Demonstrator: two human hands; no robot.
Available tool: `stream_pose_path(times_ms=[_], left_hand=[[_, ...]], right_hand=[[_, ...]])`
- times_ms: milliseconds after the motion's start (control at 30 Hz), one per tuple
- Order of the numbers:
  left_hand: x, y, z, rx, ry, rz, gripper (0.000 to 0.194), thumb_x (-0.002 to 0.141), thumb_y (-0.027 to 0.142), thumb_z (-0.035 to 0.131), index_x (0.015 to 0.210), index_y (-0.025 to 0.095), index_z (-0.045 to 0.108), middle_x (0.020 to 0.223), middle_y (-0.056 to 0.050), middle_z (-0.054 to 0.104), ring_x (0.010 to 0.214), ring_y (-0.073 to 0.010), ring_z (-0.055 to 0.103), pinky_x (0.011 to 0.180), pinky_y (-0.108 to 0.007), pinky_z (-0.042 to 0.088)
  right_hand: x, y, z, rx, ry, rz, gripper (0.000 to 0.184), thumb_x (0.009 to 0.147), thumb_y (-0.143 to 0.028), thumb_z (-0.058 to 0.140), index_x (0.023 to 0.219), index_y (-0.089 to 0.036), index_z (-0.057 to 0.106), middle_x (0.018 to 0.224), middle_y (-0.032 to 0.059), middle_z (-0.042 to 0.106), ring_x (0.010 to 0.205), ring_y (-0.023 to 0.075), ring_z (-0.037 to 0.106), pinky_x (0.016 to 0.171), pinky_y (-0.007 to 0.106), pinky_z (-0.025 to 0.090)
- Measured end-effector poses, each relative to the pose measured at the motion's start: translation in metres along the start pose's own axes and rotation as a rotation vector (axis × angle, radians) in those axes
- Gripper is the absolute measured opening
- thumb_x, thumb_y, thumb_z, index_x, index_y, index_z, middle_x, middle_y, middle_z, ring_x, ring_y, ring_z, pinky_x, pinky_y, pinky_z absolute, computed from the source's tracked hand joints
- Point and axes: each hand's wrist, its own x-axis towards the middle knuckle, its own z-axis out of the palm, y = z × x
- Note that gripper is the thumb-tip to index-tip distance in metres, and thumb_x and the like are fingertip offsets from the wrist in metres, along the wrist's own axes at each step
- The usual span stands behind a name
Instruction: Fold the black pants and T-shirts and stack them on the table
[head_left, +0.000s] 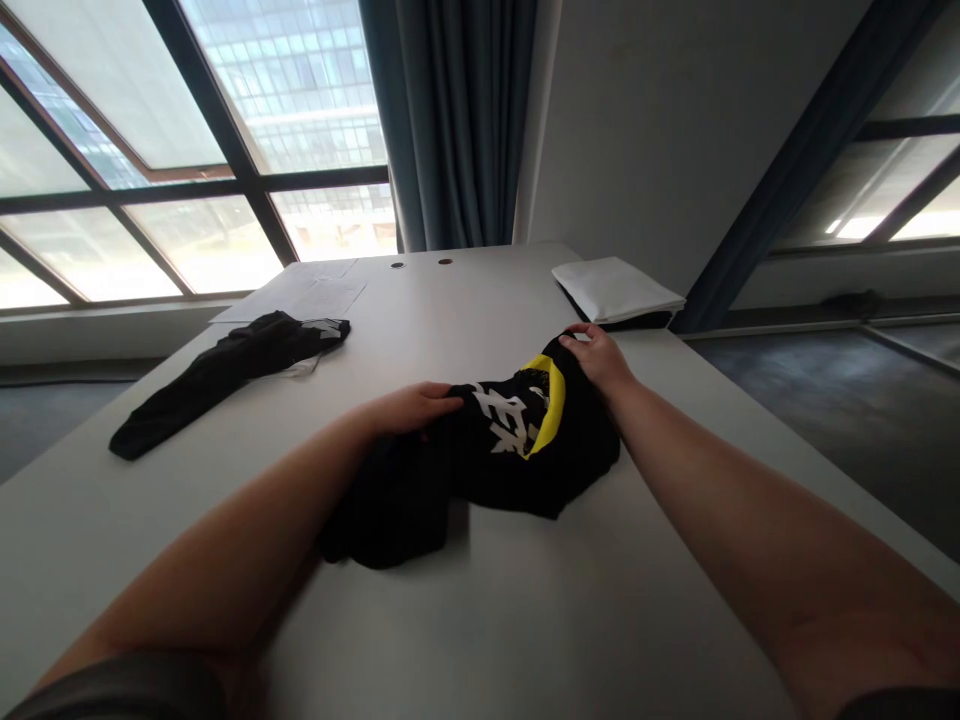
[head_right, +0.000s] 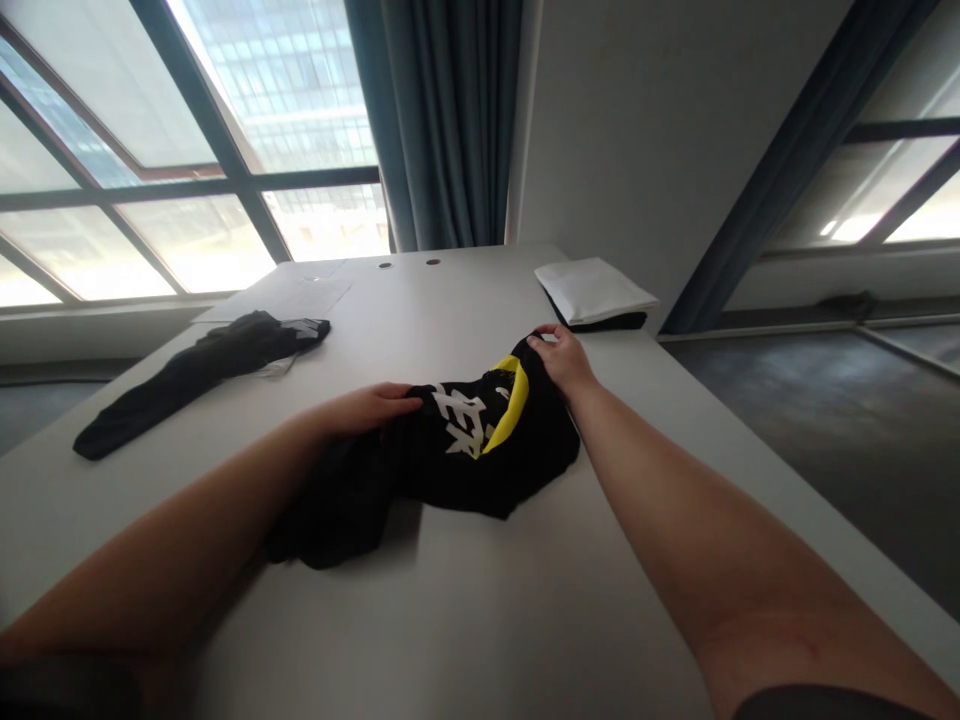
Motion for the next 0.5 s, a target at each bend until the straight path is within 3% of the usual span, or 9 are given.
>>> stream_pose_path(times_ms=[100,167,233,300,367,433,500], left_hand=[[0.018,-0.025,-0.021,0.279,0.378,-0.074,0.037,0.095,0.046,0.058,0.116,0.023,0.078,0.106,-0.004,0.081,0.097,-0.0245,0.074,0.087,-0.032,0.058],[0.024,-0.038,-0.035,0.411,0.522,-0.133,0.036,0.098,0.039,0.05,0.115,0.022,0.077,0.114,-0.006,0.08,0.108,-0.0269,0.073,0.095,-0.035,0.056],[0.027,-0.047,-0.047,0.484,0.594,-0.173,0.036,0.098,0.037,0.047,0.114,0.021,0.076,0.119,-0.01,0.079,0.116,-0.0309,0.07,0.1,-0.039,0.053],[0.026,-0.054,-0.056,0.548,0.641,-0.207,0.034,0.098,0.038,0.048,0.112,0.023,0.075,0.12,-0.011,0.078,0.119,-0.0333,0.069,0.1,-0.04,0.052],[0.025,-0.059,-0.061,0.593,0.675,-0.237,0.033,0.098,0.039,0.049,0.115,0.024,0.073,0.12,-0.011,0.078,0.119,-0.0347,0.069,0.099,-0.042,0.052],[0.025,-0.062,-0.063,0.619,0.706,-0.257,0.035,0.099,0.042,0.048,0.122,0.025,0.07,0.12,-0.012,0.078,0.118,-0.0353,0.07,0.096,-0.043,0.053],[0.025,-0.06,-0.06,0.631,0.727,-0.257,0.039,0.101,0.046,0.047,0.128,0.026,0.066,0.121,-0.012,0.078,0.117,-0.0345,0.07,0.095,-0.043,0.053]], right_hand=[[0.004,0.004,-0.003,-0.137,0.133,-0.046,0.036,0.076,-0.043,0.073,0.104,-0.023,0.065,0.079,0.0014,0.071,0.069,0.0214,0.066,0.066,0.034,0.052],[0.003,0.002,-0.002,-0.267,0.217,-0.143,0.034,0.079,-0.04,0.07,0.108,-0.023,0.065,0.084,0.0021,0.071,0.071,0.0212,0.064,0.07,0.035,0.052],[-0.004,-0.004,0.002,-0.401,0.226,-0.275,0.031,0.082,-0.036,0.068,0.109,-0.023,0.066,0.088,0.0029,0.071,0.073,0.0209,0.063,0.074,0.035,0.052],[-0.014,-0.014,0.009,-0.515,0.067,-0.395,0.021,0.087,-0.035,0.065,0.103,-0.023,0.069,0.088,0.0037,0.072,0.074,0.0211,0.064,0.076,0.035,0.052],[-0.027,-0.024,0.019,-0.598,-0.235,-0.526,0.017,0.092,-0.035,0.062,0.097,-0.023,0.072,0.091,0.0055,0.073,0.08,0.0225,0.066,0.081,0.037,0.053],[-0.043,-0.034,0.032,-0.646,-0.519,-0.657,0.019,0.095,-0.036,0.063,0.101,-0.022,0.074,0.106,0.0087,0.074,0.095,0.0255,0.068,0.092,0.04,0.053],[-0.061,-0.042,0.047,-0.667,-0.676,-0.746,0.024,0.094,-0.036,0.068,0.112,-0.022,0.075,0.122,0.0119,0.071,0.111,0.0288,0.067,0.102,0.043,0.051]])
